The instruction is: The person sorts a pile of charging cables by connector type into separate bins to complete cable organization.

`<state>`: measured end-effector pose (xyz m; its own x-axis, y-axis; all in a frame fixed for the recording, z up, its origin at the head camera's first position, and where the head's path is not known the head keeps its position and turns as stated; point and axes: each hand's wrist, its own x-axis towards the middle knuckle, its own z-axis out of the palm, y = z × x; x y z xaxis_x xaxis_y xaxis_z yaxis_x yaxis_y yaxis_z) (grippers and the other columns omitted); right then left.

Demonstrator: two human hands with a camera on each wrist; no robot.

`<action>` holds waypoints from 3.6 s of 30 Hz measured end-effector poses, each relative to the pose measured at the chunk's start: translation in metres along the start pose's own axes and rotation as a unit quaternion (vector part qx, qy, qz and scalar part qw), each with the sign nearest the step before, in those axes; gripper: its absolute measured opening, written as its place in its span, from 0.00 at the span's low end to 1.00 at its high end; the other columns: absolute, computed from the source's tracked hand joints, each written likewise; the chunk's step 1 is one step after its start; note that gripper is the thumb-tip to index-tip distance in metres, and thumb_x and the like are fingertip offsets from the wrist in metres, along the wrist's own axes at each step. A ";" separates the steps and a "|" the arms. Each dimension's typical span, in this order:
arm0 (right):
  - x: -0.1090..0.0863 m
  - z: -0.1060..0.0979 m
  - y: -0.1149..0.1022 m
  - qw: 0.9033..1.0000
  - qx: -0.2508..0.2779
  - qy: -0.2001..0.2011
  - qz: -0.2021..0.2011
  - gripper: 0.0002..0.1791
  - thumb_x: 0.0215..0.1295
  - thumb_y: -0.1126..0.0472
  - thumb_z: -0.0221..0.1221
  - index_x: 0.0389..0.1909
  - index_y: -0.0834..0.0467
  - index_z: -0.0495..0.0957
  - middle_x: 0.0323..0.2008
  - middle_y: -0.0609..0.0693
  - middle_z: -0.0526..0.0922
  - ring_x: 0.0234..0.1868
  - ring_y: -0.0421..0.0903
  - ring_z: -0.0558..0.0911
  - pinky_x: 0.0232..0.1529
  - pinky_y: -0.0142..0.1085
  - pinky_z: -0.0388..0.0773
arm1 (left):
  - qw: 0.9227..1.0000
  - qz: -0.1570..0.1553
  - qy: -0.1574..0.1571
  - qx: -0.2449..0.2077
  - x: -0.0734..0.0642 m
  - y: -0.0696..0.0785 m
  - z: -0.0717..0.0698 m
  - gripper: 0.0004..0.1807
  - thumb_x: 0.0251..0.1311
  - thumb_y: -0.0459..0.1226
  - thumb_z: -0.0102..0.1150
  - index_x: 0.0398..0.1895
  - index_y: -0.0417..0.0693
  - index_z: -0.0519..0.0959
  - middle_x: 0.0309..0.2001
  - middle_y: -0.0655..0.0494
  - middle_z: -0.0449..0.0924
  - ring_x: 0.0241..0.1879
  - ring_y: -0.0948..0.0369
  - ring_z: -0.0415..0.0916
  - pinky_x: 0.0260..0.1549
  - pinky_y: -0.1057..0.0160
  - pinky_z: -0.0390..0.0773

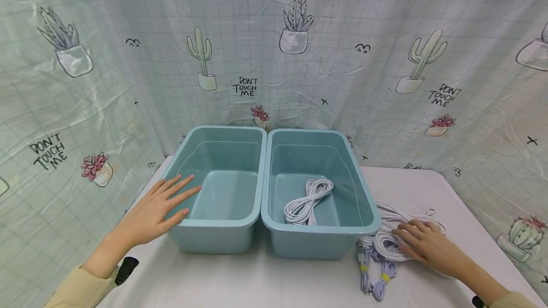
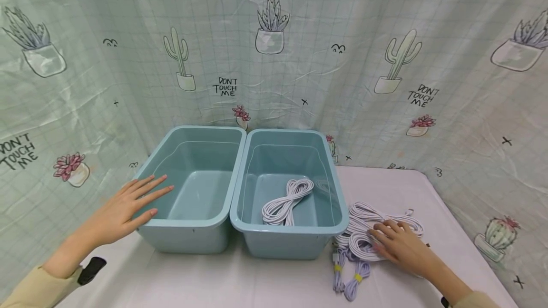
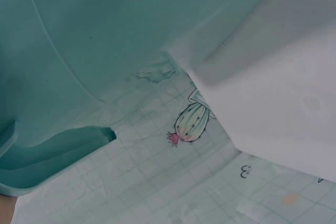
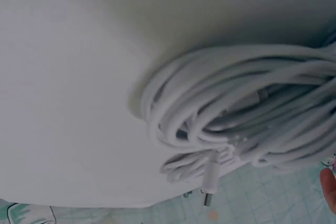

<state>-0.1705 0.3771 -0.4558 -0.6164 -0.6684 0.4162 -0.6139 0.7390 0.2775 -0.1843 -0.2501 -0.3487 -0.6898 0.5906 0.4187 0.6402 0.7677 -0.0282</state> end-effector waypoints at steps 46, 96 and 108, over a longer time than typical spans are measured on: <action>0.007 0.014 -0.016 1.000 -0.022 -0.013 0.013 0.31 0.68 0.44 0.17 0.36 0.53 0.70 0.39 0.49 0.74 0.42 0.50 0.72 0.34 0.46 0.71 | 1.000 -0.003 0.000 0.002 0.000 0.000 0.001 0.28 0.57 0.44 0.53 0.64 0.61 0.62 0.65 0.51 0.59 0.64 0.47 0.56 0.58 0.48 0.55; 0.006 0.003 -0.025 0.999 0.032 -0.008 0.018 0.39 0.20 0.41 0.66 0.42 0.54 0.74 0.38 0.46 0.75 0.41 0.46 0.70 0.37 0.43 0.70 | 1.000 0.000 -0.001 0.009 0.000 0.001 0.001 0.27 0.58 0.45 0.52 0.63 0.61 0.64 0.65 0.51 0.60 0.63 0.47 0.56 0.57 0.48 0.56; 0.010 -0.005 -0.031 0.999 0.009 -0.029 0.008 0.36 0.21 0.41 0.67 0.41 0.48 0.74 0.32 0.40 0.69 0.32 0.39 0.66 0.25 0.35 0.66 | 1.000 0.005 0.003 0.012 -0.001 0.000 0.002 0.27 0.57 0.44 0.52 0.63 0.62 0.63 0.65 0.52 0.59 0.63 0.47 0.57 0.57 0.48 0.56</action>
<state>-0.1552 0.3482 -0.4553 -0.6541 -0.6603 0.3691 -0.6118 0.7487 0.2552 -0.1842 -0.2502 -0.3505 -0.6811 0.5970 0.4238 0.6389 0.7674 -0.0542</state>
